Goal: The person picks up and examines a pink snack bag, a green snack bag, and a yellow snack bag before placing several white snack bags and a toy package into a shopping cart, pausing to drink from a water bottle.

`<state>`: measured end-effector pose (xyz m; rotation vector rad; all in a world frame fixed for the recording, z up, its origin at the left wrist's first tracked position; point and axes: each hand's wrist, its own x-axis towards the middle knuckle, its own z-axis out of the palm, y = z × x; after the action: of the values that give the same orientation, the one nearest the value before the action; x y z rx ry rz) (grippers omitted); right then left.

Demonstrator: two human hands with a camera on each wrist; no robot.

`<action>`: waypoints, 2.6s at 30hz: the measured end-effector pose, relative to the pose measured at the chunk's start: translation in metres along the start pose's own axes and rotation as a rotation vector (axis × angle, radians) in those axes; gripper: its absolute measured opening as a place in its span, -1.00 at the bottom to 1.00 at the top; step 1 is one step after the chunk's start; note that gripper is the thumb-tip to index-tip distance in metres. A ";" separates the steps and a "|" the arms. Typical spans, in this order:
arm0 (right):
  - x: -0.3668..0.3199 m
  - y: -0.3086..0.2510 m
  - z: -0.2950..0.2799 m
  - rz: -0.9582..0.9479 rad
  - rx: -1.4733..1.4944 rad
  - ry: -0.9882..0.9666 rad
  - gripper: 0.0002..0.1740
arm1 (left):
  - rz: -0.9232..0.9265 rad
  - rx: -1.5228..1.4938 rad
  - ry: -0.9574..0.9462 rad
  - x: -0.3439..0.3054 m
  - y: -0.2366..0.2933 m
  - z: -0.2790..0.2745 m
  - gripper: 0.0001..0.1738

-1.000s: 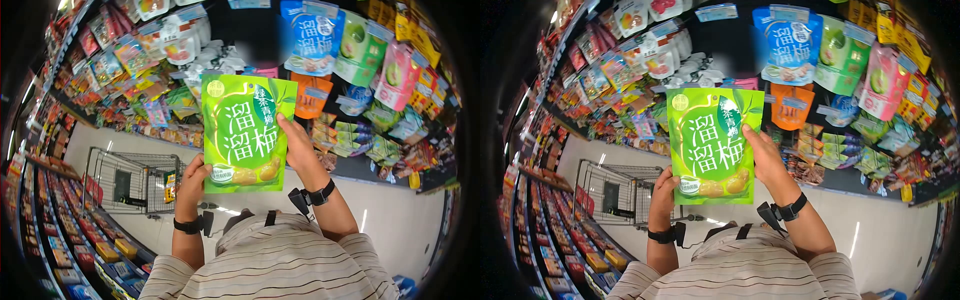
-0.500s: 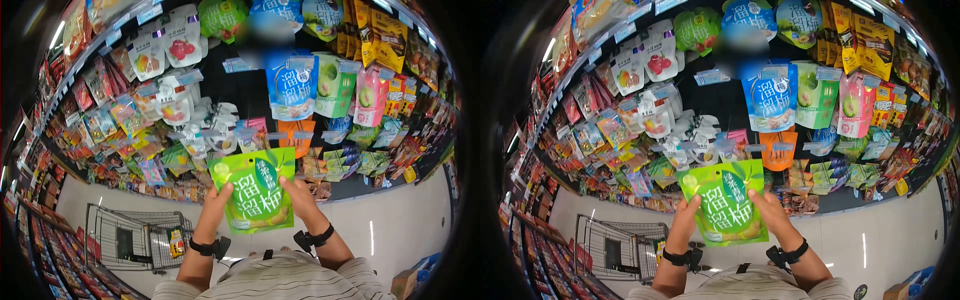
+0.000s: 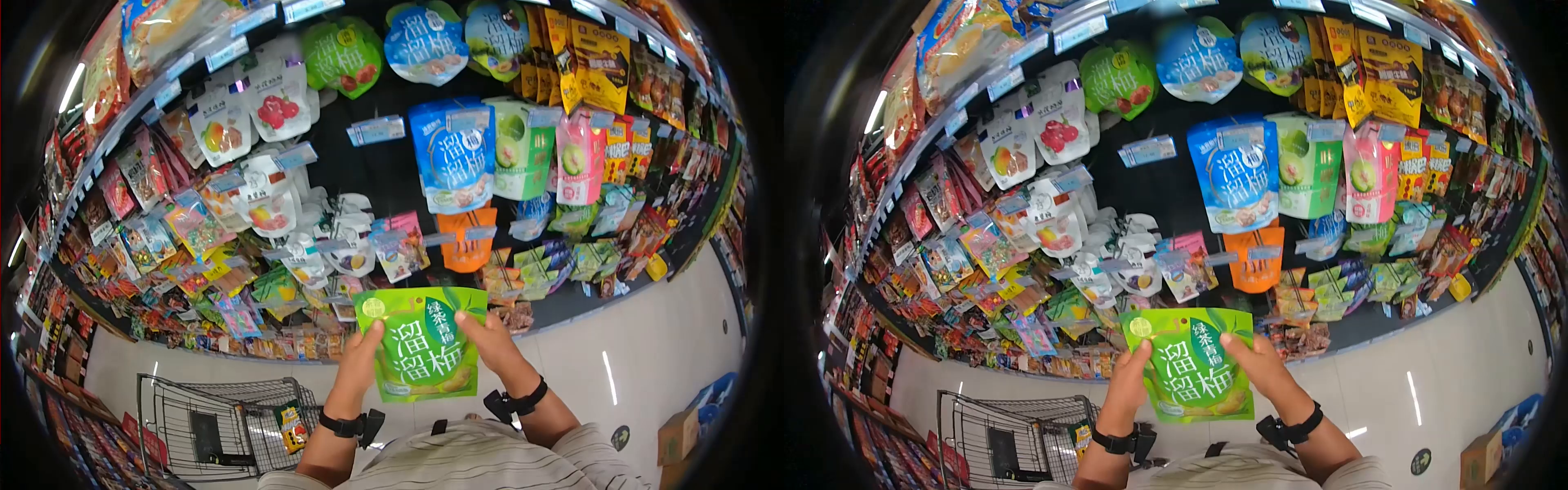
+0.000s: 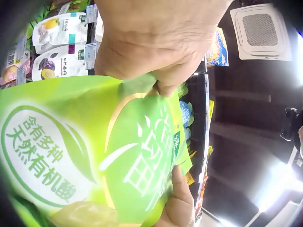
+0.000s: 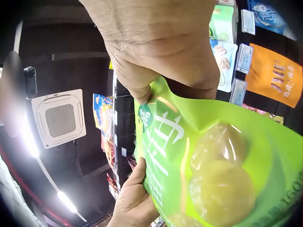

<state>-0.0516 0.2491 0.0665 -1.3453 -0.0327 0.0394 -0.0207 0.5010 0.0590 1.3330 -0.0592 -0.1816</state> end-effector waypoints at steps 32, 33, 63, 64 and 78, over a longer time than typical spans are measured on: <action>-0.098 -0.046 -0.209 -0.078 0.104 0.421 -0.59 | -0.103 0.138 -0.530 0.034 -0.077 0.212 -0.41; -0.102 -0.046 -0.218 -0.070 0.112 0.441 -0.59 | -0.084 0.134 -0.518 0.033 -0.080 0.225 -0.41; -0.103 0.027 -0.311 0.258 0.396 0.228 -0.38 | -0.497 -0.302 -0.470 0.081 -0.130 0.287 -0.48; -0.102 0.030 -0.313 0.257 0.403 0.228 -0.39 | -0.494 -0.300 -0.468 0.081 -0.133 0.286 -0.48; -0.108 0.041 -0.332 0.269 0.454 0.284 -0.37 | -0.530 -0.273 -0.502 0.075 -0.147 0.299 -0.45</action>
<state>-0.1445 -0.0705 -0.0479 -0.8839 0.3770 0.0772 -0.0053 0.1683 -0.0173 0.9808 -0.0994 -0.9398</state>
